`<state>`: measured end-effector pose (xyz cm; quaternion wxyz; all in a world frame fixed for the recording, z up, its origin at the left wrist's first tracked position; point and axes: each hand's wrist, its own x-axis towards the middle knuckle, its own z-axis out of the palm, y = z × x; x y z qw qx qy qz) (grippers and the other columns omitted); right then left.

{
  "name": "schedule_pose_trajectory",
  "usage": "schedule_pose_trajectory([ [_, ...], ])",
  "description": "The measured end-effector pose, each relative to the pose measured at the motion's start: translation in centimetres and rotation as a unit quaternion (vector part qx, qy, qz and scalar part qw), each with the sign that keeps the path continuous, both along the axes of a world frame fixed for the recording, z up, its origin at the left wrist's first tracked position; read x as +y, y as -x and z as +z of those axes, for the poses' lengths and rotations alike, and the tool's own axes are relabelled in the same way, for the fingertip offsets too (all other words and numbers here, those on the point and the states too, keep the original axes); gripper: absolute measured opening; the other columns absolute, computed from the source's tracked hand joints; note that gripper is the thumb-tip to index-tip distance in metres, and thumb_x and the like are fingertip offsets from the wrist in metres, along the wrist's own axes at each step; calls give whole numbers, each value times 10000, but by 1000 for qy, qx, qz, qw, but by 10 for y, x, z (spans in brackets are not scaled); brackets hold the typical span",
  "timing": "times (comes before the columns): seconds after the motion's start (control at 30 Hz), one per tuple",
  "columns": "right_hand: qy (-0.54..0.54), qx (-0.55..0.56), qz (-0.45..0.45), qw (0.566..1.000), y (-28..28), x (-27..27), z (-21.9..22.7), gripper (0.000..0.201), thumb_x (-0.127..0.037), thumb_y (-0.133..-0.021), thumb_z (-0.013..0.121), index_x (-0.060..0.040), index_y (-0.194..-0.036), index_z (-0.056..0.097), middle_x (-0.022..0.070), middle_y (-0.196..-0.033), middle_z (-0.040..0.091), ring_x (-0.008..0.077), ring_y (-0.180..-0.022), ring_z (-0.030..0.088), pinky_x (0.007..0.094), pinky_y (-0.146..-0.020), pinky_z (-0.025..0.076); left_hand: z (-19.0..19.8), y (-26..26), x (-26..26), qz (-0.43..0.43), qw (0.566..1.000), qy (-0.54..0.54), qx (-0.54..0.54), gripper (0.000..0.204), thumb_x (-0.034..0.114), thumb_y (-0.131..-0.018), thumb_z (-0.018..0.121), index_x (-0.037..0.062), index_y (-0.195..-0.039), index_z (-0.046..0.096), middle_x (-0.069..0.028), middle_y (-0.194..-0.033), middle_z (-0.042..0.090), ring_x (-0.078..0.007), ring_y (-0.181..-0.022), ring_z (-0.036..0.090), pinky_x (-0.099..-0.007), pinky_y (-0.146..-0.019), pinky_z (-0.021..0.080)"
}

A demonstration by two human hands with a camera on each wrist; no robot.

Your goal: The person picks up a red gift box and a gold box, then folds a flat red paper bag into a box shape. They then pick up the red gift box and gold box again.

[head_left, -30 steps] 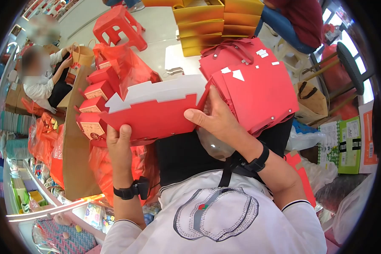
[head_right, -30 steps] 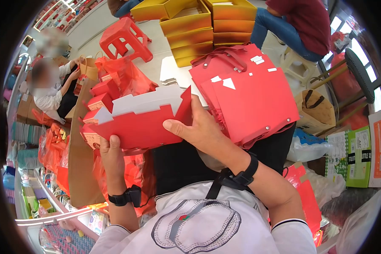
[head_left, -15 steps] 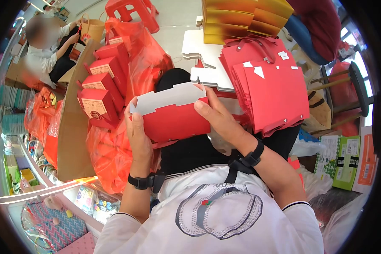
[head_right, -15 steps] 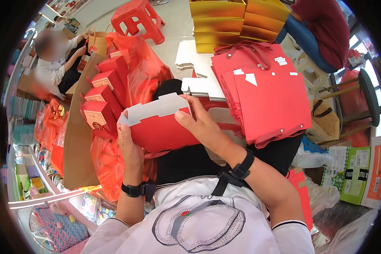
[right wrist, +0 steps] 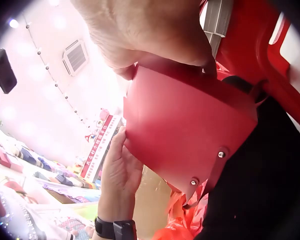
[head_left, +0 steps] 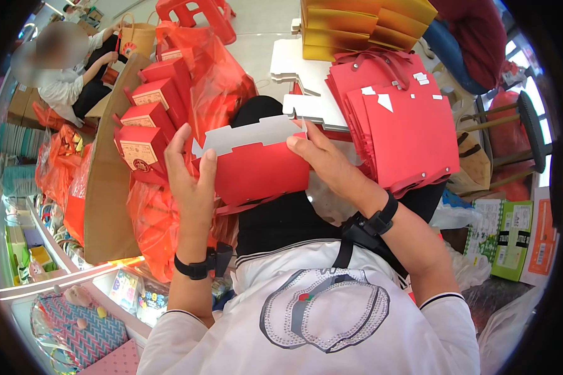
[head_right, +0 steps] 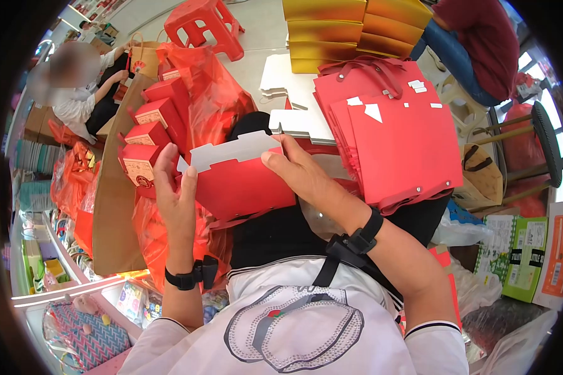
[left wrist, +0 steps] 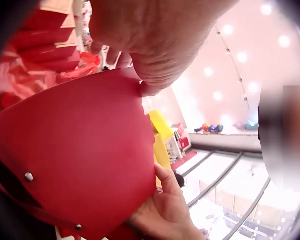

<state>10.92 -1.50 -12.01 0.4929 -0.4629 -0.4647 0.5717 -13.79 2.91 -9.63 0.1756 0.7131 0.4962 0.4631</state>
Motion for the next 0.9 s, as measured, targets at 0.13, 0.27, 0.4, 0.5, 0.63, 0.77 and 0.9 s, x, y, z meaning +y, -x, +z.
schedule_pose_trajectory([
  [0.13,-9,-9,9,1000,1,1,-5,610,-383,-1043,554,8,-1494,427,179,-1382,571,226,-1308,517,350,-1121,391,34,-18,-8,-104,967,-132,191,222,154,-1023,640,25,-1198,687,-161,-1213,683,-365,-1173,629,-422,-1001,493],
  [0.27,43,-67,27,996,2,0,10,624,-387,-1030,573,10,-1490,430,193,-1372,583,241,-1287,544,350,-1100,414,24,-36,-8,-134,966,-8,219,157,186,-1030,645,38,-1058,691,-181,-945,689,-380,-836,673,-421,-722,519],
  [0.4,7,-62,40,997,1,7,-12,622,-339,-991,608,11,-1477,443,187,-1327,615,228,-1231,580,353,-1069,441,12,-36,0,-133,960,91,227,144,166,-1035,631,35,-1074,679,-186,-923,677,-380,-845,677,-416,-751,522],
  [0.5,-2,-70,52,996,1,13,-23,619,-301,-964,621,11,-1471,451,179,-1294,637,215,-1192,599,354,-1044,458,-1,-32,10,-155,960,73,221,138,153,-1023,641,37,-1093,666,-178,-972,677,-373,-889,678,-419,-768,528],
  [0.63,13,-102,35,994,-3,18,-18,610,-282,-955,605,-5,-1477,454,178,-1238,659,229,-1145,622,352,-1022,469,12,-19,8,-86,979,-78,168,269,189,-1012,659,20,-1221,634,-173,-1212,648,-338,-1145,644,-435,-953,511],
  [0.77,41,-93,35,994,-3,16,-24,605,-273,-950,582,-7,-1479,455,193,-1219,668,245,-1142,631,354,-1025,469,0,16,9,-53,992,62,-99,545,405,-1115,458,-19,-1454,515,-148,-1394,576,-269,-1309,547,-407,-1116,420],
  [0.9,-1,-137,27,990,3,20,-24,590,-259,-950,563,-15,-1478,466,208,-1233,669,253,-1156,634,364,-1031,470,-22,16,-4,-124,925,246,-261,752,570,-1128,250,-15,-1577,397,-167,-1505,507,-262,-1404,477,-406,-1177,376],
])
